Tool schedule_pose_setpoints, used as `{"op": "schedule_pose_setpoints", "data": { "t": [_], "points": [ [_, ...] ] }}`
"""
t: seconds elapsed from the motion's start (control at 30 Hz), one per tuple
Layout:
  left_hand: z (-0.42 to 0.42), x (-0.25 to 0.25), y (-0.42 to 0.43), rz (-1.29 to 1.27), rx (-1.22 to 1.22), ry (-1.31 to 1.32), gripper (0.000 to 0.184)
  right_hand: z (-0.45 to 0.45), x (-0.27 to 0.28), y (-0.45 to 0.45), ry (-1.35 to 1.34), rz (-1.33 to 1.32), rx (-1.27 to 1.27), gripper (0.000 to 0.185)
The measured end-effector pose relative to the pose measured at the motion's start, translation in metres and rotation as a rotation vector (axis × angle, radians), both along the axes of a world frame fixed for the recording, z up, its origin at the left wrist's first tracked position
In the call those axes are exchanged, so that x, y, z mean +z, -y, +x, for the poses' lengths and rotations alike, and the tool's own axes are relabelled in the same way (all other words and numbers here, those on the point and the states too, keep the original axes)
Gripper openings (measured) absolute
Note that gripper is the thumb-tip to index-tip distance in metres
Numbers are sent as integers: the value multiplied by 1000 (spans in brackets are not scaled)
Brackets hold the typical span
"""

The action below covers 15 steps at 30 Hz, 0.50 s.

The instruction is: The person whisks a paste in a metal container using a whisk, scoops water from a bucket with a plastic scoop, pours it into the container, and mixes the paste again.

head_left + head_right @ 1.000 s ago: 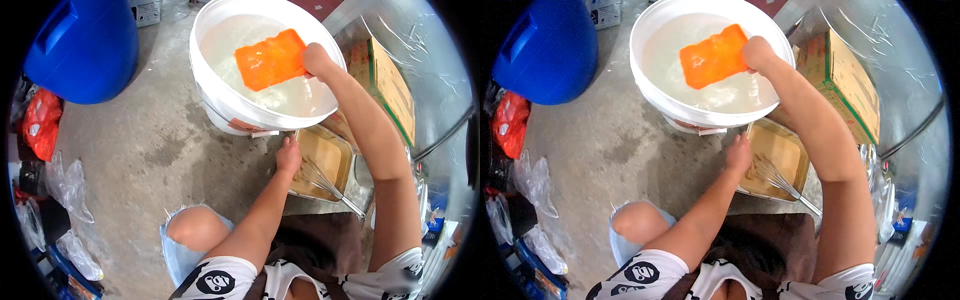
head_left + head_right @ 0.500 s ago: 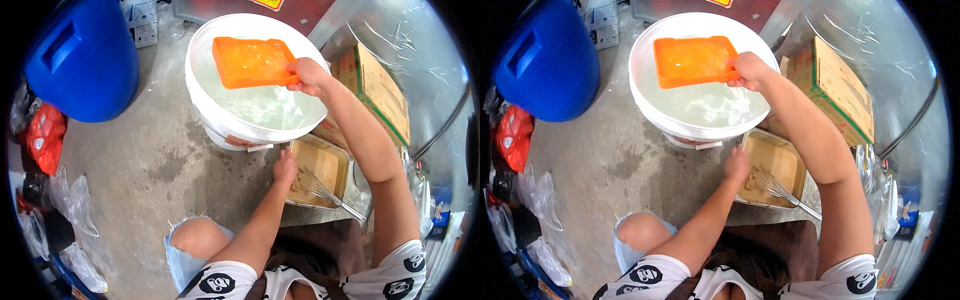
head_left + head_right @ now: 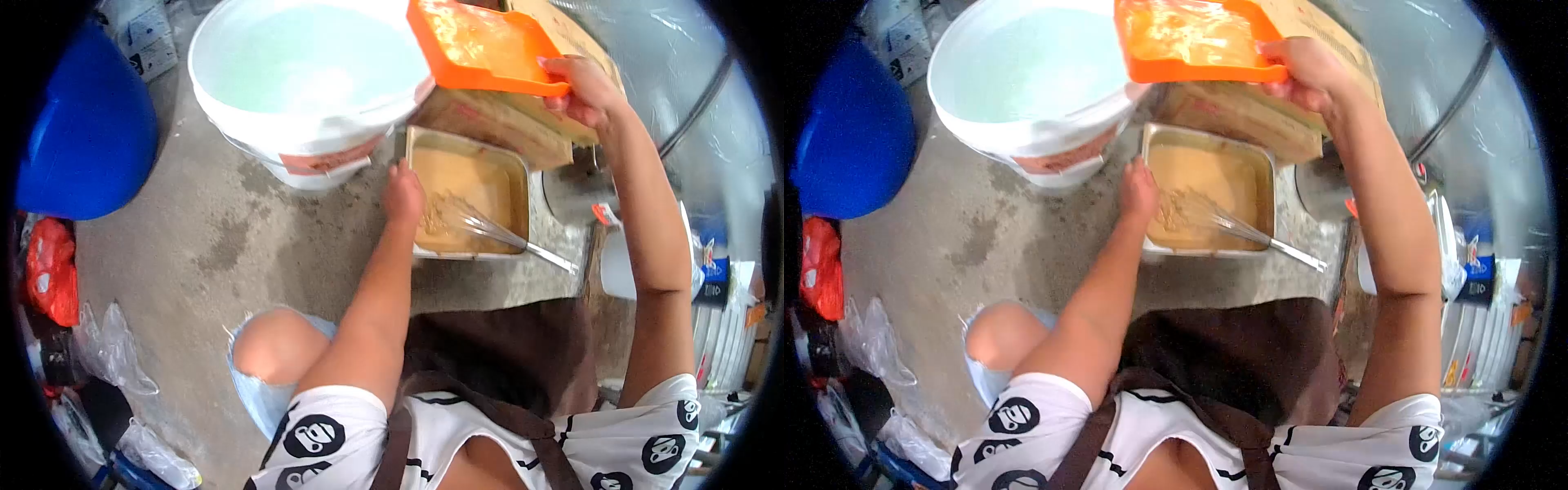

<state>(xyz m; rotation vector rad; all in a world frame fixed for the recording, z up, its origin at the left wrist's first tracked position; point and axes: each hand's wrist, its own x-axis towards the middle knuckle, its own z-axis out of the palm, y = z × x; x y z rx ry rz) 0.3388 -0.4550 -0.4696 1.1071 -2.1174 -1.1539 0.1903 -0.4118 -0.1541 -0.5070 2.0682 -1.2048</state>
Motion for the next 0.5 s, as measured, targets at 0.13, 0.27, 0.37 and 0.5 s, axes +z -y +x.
{"op": "schedule_pose_setpoints", "data": {
  "t": [0.13,0.27,0.37,0.5],
  "points": [
    [-3,-6,-1,8,10,-17,31,-5,-19,-77,33,35,-124,19],
    [0,-1,-1,-1,6,5,32,-13,-71,-141,54,157,-210,20],
    [0,-1,0,-12,-25,64,34,-27,-130,-177,8,300,-155,17],
    [-4,-9,-2,-51,15,60,30,-12,-164,-178,-250,455,-247,19]
  ]
}}
